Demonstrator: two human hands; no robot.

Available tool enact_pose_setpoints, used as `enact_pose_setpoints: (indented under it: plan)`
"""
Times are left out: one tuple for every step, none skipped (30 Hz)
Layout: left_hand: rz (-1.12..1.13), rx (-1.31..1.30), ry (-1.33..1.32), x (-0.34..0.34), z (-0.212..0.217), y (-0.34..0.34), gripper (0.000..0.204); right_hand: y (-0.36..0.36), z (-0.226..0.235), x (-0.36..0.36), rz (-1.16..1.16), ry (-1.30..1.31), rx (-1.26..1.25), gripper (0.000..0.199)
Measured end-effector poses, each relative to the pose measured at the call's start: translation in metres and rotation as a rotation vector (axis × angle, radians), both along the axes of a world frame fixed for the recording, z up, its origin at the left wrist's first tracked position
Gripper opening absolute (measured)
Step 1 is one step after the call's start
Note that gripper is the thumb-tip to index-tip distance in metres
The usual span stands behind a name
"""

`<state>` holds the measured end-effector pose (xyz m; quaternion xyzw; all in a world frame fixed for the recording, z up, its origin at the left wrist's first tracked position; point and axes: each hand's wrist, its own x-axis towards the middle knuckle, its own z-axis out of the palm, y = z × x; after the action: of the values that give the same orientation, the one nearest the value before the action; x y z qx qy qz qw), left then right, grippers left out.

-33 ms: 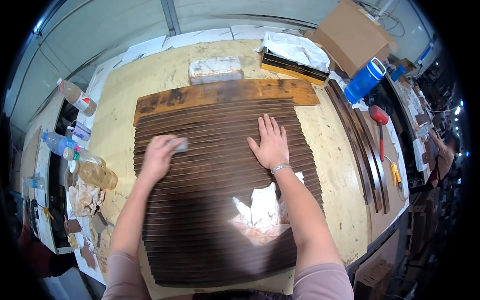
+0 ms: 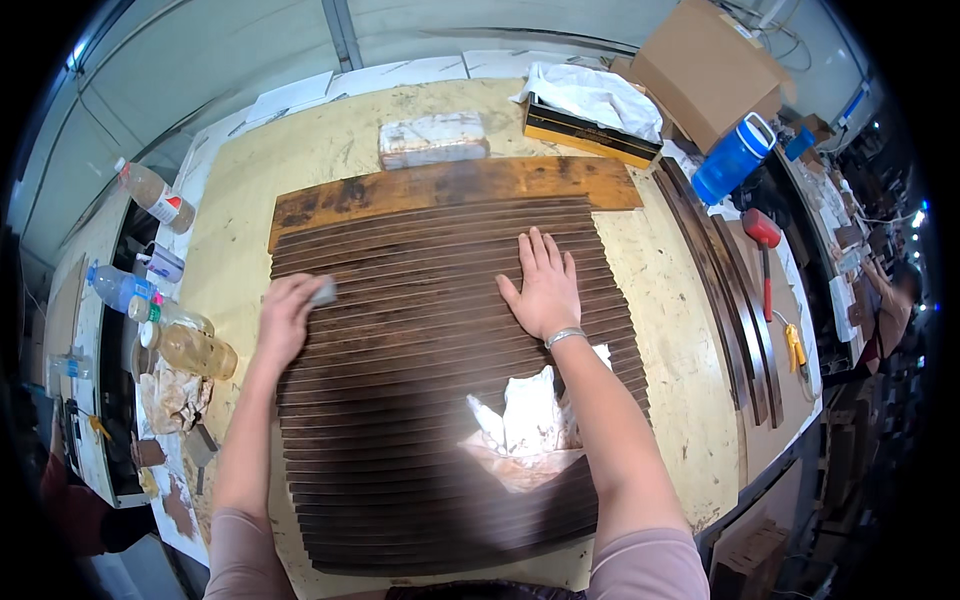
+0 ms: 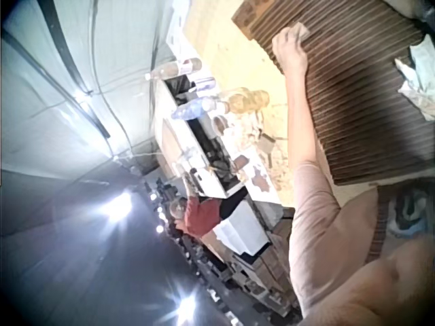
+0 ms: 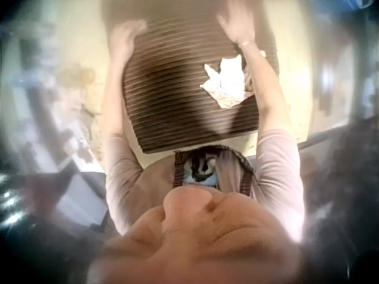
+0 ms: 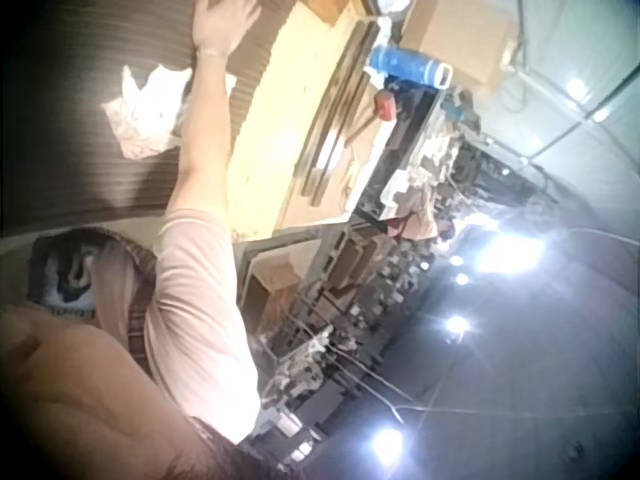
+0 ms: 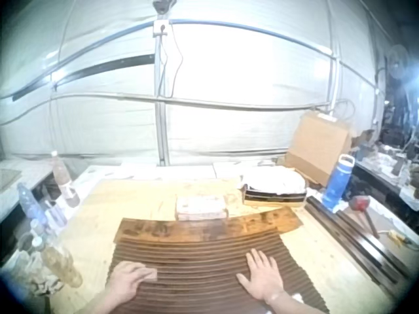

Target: The person wipes a large stack of dark wooden slats with a white cloth, moving along the grooves and edges. The person then lifts and repositions the stack to access different sides and continues wiping.

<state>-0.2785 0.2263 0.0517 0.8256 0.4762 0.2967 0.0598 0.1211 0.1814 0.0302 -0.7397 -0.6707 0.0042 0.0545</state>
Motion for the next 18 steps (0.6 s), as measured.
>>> enact_pose_setpoints:
  plan:
    - [0.145, 0.021, 0.031, -0.013, -0.002, -0.002, 0.034, -0.001, 0.0, -0.001, 0.0, 0.008, -0.001, 0.078]
    - [0.195, 0.078, 0.013, -0.016, -0.007, -0.005, 0.035, 0.0, 0.001, -0.004, 0.001, 0.008, -0.003, 0.078]
    - [0.244, 0.136, -0.002, -0.017, -0.008, -0.006, 0.035, 0.0, 0.002, -0.006, 0.001, 0.01, -0.004, 0.078]
    - [0.152, 0.156, -0.018, -0.004, -0.007, -0.007, 0.034, 0.001, 0.002, -0.006, 0.008, 0.009, 0.001, 0.078]
    - [0.06, 0.177, -0.034, 0.016, -0.008, -0.011, 0.033, 0.001, 0.001, -0.006, 0.006, 0.008, -0.001, 0.078]
    - [-0.136, 0.143, 0.013, 0.035, 0.003, -0.016, 0.038, 0.0, 0.001, -0.005, 0.003, 0.004, -0.005, 0.078]
    - [-0.228, 0.136, 0.087, 0.05, 0.013, -0.022, 0.035, 0.0, 0.002, -0.004, 0.006, 0.003, -0.008, 0.078]
    - [-0.166, 0.144, 0.085, 0.049, 0.014, -0.018, 0.035, 0.0, 0.003, -0.004, 0.002, 0.009, -0.015, 0.078]
    - [-0.102, 0.15, 0.087, 0.046, 0.014, -0.014, 0.036, 0.0, 0.004, -0.003, 0.007, 0.002, -0.014, 0.078]
    - [0.047, 0.135, 0.075, 0.034, 0.008, -0.009, 0.034, 0.0, 0.004, -0.004, 0.009, 0.0, -0.011, 0.078]
    - [0.196, 0.119, 0.063, 0.021, 0.002, -0.005, 0.033, 0.0, 0.004, -0.004, 0.011, -0.002, -0.009, 0.078]
    - [0.224, 0.137, 0.068, 0.015, 0.006, -0.006, 0.034, -0.001, 0.004, -0.004, 0.008, 0.007, -0.011, 0.078]
    - [0.214, 0.142, 0.042, 0.014, 0.006, -0.011, 0.034, 0.0, 0.004, -0.005, 0.005, 0.015, -0.013, 0.078]
    - [0.078, 0.139, 0.027, 0.02, 0.005, -0.016, 0.034, 0.0, 0.003, -0.005, 0.001, 0.024, -0.015, 0.077]
    - [-0.049, 0.139, 0.011, 0.028, 0.01, -0.022, 0.034, 0.0, 0.002, -0.004, -0.001, 0.021, -0.016, 0.078]
    - [-0.191, 0.058, 0.111, 0.035, 0.015, -0.026, 0.037, 0.001, 0.0, -0.003, -0.004, 0.019, -0.016, 0.078]
    - [-0.161, 0.059, 0.168, 0.036, 0.012, -0.022, 0.038, 0.0, -0.001, -0.001, -0.008, 0.016, -0.017, 0.079]
    - [0.04, 0.08, 0.13, 0.027, 0.004, -0.015, 0.037, 0.0, 0.001, -0.004, 0.001, 0.0, -0.018, 0.079]
